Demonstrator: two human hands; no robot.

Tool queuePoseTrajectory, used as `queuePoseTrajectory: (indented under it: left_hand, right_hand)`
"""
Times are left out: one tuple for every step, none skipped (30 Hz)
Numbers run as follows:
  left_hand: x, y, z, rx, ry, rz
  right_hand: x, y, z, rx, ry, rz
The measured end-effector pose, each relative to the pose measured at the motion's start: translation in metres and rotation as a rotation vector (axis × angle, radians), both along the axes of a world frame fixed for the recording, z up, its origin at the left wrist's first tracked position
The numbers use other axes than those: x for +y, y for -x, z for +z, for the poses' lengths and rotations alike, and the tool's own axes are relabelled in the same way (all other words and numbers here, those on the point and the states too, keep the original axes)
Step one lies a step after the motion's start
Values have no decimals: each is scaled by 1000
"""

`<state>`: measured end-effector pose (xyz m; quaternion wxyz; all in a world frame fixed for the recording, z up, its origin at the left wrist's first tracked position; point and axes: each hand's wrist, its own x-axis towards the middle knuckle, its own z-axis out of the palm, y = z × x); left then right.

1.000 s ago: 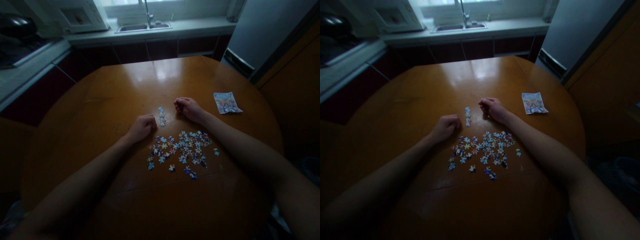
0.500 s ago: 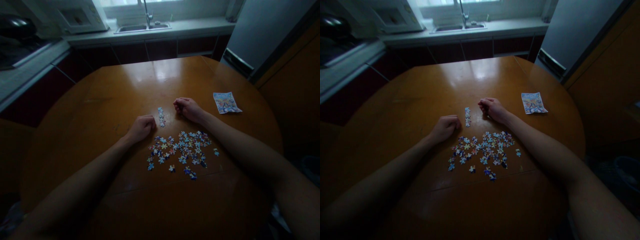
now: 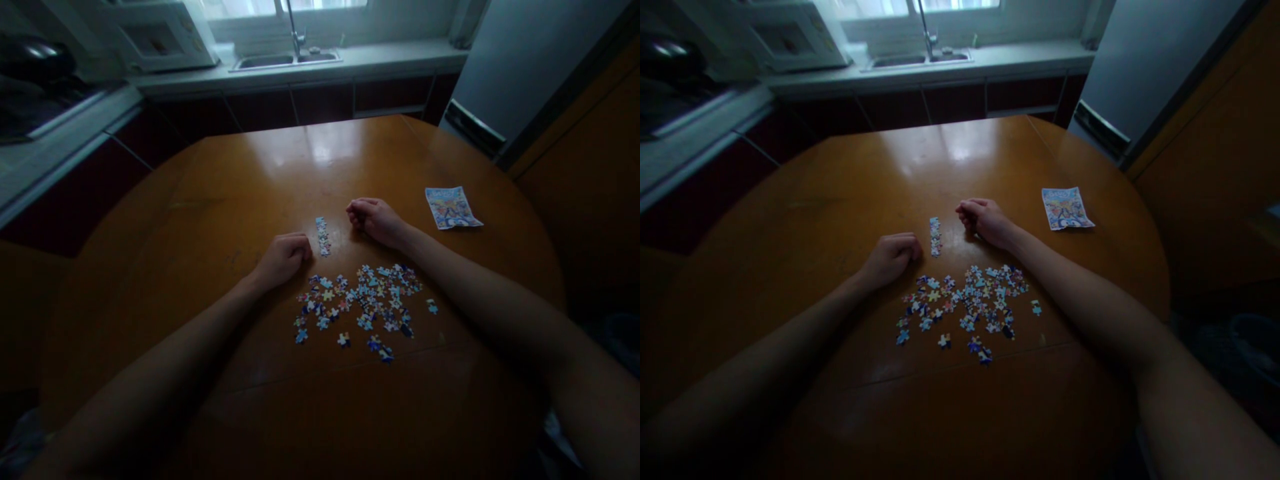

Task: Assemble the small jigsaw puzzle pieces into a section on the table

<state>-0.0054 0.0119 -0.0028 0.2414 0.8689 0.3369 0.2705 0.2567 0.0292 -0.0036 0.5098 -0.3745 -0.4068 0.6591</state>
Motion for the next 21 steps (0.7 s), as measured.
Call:
queuePoseTrajectory:
  left_hand:
    - [0, 0, 0, -3, 0, -2]
    - [0, 0, 0, -5, 1, -3]
    - [0, 0, 0, -4, 4, -3]
    - [0, 0, 0, -2, 8, -1]
    - [0, 0, 0, -1, 10, 1]
    - [0, 0, 0, 0, 9, 4]
    - [0, 0, 0, 0, 7, 6]
    - [0, 0, 0, 0, 4, 5]
    - [0, 0, 0, 2, 2, 4]
    - [0, 0, 1, 5, 0, 2]
    - [0, 0, 1, 8, 0, -1]
    - [0, 0, 1, 8, -1, -3]
    - [0, 0, 1, 7, -2, -4]
    - [0, 0, 2, 4, -3, -4]
    - [0, 0, 1, 1, -3, -3]
    - [0, -1, 1, 0, -2, -2]
    - [0, -1, 1, 2, -1, 0]
    - [0, 0, 1, 4, 1, 1]
    - [0, 0, 1, 6, 2, 2]
    - [0, 0, 0, 5, 2, 2]
    - [0, 0, 0, 3, 1, 2]
  right_hand:
    - [0, 0, 0, -2, 1, 0]
    - [0, 0, 0, -4, 3, -2]
    - [0, 0, 0, -6, 6, -4]
    - [0, 0, 1, -5, 9, -7]
    - [0, 0, 1, -4, 10, -8]
    - [0, 1, 1, -2, 9, -9]
    - [0, 1, 1, -2, 6, -8]
    - [-1, 1, 2, -4, 6, -8]
    - [-1, 1, 2, -8, 8, -8]
    - [-1, 1, 2, -14, 11, -7]
    - [-1, 1, 2, -18, 12, -7]
    - [-1, 1, 2, -20, 10, -7]
    - [-1, 1, 2, -20, 8, -8]
    - [-1, 1, 2, -16, 4, -9]
    - [-1, 1, 2, -12, 2, -10]
    - [-1, 1, 2, -6, 3, -11]
    - [-1, 1, 2, 1, 5, -10]
    - [-1, 1, 2, 5, 8, -9]
    - [-1, 1, 2, 6, 13, -9]
    - [-1, 1, 3, 4, 16, -12]
    - [-1, 2, 3, 0, 19, -15]
